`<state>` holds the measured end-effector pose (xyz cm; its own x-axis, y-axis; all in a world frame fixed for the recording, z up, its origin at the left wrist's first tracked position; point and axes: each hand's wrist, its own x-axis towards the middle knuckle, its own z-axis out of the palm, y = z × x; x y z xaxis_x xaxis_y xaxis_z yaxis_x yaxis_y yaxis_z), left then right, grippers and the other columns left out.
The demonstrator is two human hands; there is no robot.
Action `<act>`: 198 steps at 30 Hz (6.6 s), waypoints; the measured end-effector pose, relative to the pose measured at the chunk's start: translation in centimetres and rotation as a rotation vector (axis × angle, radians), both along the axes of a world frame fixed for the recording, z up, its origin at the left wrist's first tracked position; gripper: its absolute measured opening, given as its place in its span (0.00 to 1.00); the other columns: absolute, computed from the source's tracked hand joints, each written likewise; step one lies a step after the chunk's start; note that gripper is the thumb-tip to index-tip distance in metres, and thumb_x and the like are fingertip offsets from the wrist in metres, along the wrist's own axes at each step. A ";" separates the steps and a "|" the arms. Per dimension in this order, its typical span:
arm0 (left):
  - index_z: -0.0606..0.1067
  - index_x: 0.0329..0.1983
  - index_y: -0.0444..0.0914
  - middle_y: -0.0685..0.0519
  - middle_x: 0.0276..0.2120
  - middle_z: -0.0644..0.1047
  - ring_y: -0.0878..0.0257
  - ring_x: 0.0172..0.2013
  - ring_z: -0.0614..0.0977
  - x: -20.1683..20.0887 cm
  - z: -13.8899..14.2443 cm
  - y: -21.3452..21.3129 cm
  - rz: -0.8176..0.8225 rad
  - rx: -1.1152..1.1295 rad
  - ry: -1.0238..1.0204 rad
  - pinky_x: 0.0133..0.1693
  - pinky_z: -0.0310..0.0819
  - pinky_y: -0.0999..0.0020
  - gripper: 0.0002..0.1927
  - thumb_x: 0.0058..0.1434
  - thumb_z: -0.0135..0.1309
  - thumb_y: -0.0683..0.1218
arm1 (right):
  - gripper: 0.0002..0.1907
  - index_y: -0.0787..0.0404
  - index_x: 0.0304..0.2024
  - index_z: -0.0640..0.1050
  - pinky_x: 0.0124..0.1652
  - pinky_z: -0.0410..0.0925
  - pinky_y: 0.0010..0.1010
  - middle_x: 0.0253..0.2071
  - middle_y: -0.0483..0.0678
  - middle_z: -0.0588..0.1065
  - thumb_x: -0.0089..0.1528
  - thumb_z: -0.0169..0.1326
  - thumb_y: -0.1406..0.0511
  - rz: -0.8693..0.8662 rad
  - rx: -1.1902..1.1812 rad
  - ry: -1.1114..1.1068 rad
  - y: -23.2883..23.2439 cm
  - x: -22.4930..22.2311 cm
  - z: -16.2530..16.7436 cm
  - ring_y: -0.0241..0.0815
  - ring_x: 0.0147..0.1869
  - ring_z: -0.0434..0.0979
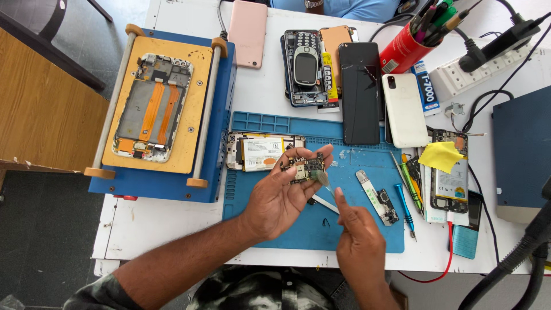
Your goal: The person holds a disassembled phone motherboard in one hand and scrubs it with a toothbrush, then uses a metal tool to pick and pry at components on the board. Other disassembled phones, batteries, and repair tools lie on the work mat around them.
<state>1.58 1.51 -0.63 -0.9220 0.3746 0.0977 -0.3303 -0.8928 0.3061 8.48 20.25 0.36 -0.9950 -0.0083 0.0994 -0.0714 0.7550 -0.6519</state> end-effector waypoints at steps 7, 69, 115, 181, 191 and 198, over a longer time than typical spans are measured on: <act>0.64 0.63 0.40 0.35 0.73 0.59 0.50 0.76 0.59 -0.1 -0.3 0.0 -0.017 -0.032 -0.002 0.74 0.57 0.54 0.15 0.78 0.38 0.50 | 0.37 0.45 0.65 0.75 0.37 0.73 0.32 0.34 0.48 0.74 0.58 0.46 0.81 0.008 0.006 -0.032 -0.6 0.1 -0.4 0.40 0.35 0.77; 0.62 0.73 0.32 0.43 0.51 0.76 0.44 0.65 0.74 -0.4 -0.1 -0.3 -0.141 -0.089 -0.023 0.71 0.65 0.48 0.34 0.80 0.29 0.63 | 0.35 0.52 0.64 0.74 0.42 0.74 0.32 0.36 0.49 0.78 0.56 0.46 0.81 0.115 -0.149 -0.139 -0.5 0.9 0.3 0.41 0.38 0.82; 0.60 0.75 0.33 0.45 0.50 0.74 0.45 0.65 0.74 0.1 -1.0 0.6 -0.200 -0.019 -0.064 0.72 0.65 0.47 0.41 0.76 0.26 0.69 | 0.37 0.53 0.65 0.75 0.41 0.73 0.36 0.35 0.51 0.75 0.54 0.48 0.81 0.158 -0.003 -0.077 -0.3 3.6 -1.6 0.46 0.37 0.79; 0.65 0.67 0.35 0.44 0.50 0.75 0.41 0.65 0.74 0.1 -1.2 0.3 -0.151 -0.007 -0.059 0.70 0.67 0.45 0.36 0.76 0.30 0.69 | 0.25 0.61 0.66 0.74 0.42 0.72 0.24 0.40 0.49 0.79 0.65 0.52 0.73 -0.067 -0.275 -0.094 3.6 3.8 -1.3 0.32 0.41 0.77; 0.63 0.66 0.40 0.46 0.53 0.72 0.39 0.66 0.73 0.3 -0.7 0.3 -0.147 0.071 -0.104 0.70 0.68 0.47 0.30 0.76 0.33 0.66 | 0.26 0.60 0.72 0.70 0.34 0.69 0.24 0.37 0.49 0.77 0.71 0.49 0.65 -0.282 -0.348 -0.048 4.3 2.3 -0.4 0.33 0.36 0.74; 0.64 0.58 0.38 0.46 0.53 0.70 0.37 0.63 0.77 0.5 -1.3 0.2 -0.249 0.133 -0.038 0.69 0.72 0.43 0.30 0.79 0.32 0.68 | 0.20 0.58 0.64 0.77 0.45 0.72 0.31 0.47 0.51 0.80 0.69 0.53 0.69 -0.188 0.049 0.041 4.5 0.5 -0.7 0.39 0.49 0.80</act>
